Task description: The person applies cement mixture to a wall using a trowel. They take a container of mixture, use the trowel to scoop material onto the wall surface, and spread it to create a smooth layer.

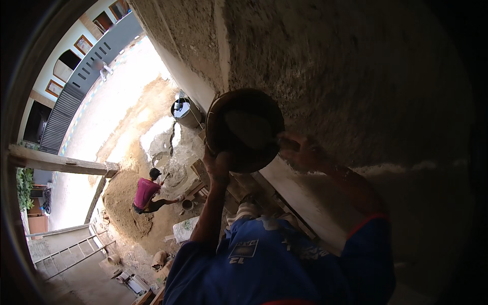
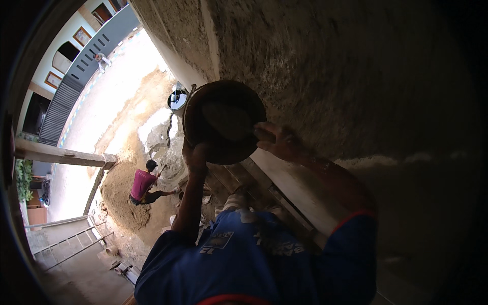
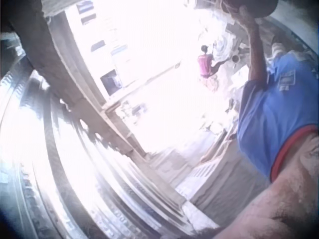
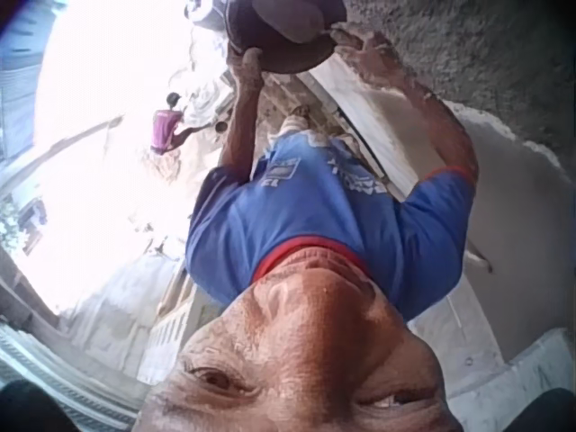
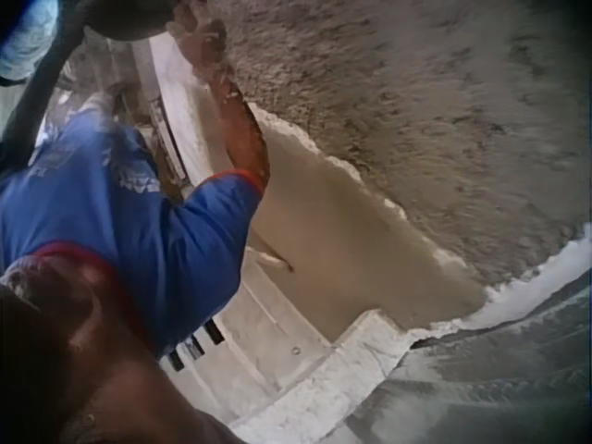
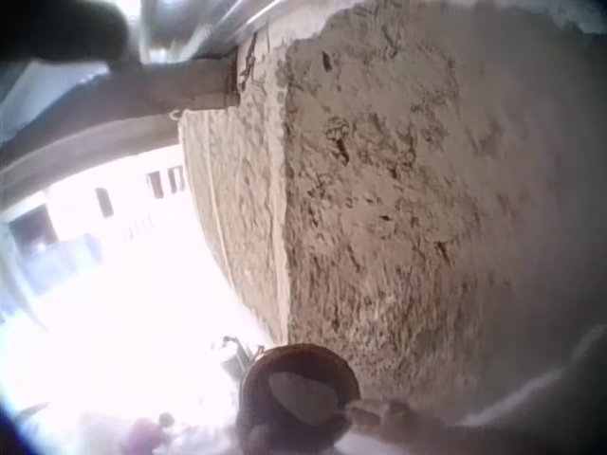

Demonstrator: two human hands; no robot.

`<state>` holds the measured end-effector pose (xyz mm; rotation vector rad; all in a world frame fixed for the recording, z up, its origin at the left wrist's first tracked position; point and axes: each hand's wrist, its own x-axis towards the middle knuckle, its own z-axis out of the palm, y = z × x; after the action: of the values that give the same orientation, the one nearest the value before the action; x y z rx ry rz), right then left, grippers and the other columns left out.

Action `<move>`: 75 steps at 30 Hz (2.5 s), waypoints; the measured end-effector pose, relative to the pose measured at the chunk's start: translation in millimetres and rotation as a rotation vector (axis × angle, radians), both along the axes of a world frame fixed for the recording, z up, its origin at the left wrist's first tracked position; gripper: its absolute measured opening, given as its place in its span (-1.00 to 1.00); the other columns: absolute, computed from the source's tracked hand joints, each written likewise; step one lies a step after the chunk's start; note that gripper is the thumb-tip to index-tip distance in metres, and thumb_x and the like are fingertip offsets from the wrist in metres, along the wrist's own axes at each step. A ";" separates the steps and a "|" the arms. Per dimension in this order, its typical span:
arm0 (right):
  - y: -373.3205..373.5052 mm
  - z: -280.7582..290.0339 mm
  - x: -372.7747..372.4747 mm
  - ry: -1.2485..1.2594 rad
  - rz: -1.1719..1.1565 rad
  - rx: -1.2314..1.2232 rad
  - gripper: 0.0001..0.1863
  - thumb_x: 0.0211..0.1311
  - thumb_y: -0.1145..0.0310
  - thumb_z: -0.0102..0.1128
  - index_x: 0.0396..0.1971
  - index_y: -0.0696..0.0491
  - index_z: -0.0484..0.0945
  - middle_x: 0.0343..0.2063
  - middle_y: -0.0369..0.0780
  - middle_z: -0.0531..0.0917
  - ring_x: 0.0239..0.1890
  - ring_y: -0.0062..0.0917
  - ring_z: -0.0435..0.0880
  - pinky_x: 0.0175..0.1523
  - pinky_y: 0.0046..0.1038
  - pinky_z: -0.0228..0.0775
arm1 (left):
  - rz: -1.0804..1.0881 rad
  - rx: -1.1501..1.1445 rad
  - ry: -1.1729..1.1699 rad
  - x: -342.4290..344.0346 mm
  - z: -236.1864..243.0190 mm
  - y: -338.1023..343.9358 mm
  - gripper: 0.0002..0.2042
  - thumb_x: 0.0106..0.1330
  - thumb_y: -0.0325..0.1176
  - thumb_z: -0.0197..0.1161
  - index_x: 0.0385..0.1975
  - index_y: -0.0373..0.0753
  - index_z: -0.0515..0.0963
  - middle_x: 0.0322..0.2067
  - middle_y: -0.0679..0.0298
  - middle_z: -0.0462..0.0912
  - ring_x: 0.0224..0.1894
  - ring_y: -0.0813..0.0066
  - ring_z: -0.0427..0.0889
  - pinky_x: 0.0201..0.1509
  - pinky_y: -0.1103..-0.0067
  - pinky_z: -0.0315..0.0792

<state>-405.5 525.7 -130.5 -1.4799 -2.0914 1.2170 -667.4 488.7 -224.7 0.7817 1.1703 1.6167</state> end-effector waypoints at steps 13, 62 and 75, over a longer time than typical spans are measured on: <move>123.6 0.7 20.8 -0.080 -0.174 -0.023 -0.47 0.12 0.22 0.31 0.09 0.09 0.46 -0.05 -0.08 0.53 0.03 -0.32 0.53 0.11 -0.30 0.44 | 0.251 -0.137 -0.023 -41.8 -61.6 -30.5 -0.51 0.00 -0.58 0.06 0.06 -0.38 0.40 -0.11 0.21 0.59 -0.12 0.45 0.57 0.00 0.57 0.44; 15.4 18.0 20.9 -1.253 0.653 1.320 -0.54 0.18 0.40 0.08 0.13 0.01 0.40 -0.13 -0.19 0.58 -0.14 -0.44 0.59 -0.20 -0.32 0.57 | 0.101 -0.071 0.241 47.5 68.4 -34.2 -0.42 -0.07 -0.45 0.05 0.09 -0.41 0.41 -0.16 -0.03 0.64 -0.10 0.20 0.63 0.07 0.40 0.44; -39.4 45.2 68.5 -1.783 0.683 1.914 -0.53 0.32 0.23 0.07 0.24 -0.17 0.35 0.21 -0.21 0.34 0.13 -0.33 0.45 0.00 -0.32 0.51 | 0.224 -0.023 0.119 63.6 46.6 -48.9 -0.47 0.01 -0.48 0.07 0.08 -0.51 0.36 -0.15 -0.05 0.62 -0.10 0.29 0.62 0.07 0.44 0.44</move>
<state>-337.0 486.4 -85.3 -0.3584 -2.4175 -2.5230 -603.8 439.7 -178.1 0.7618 1.3999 1.7552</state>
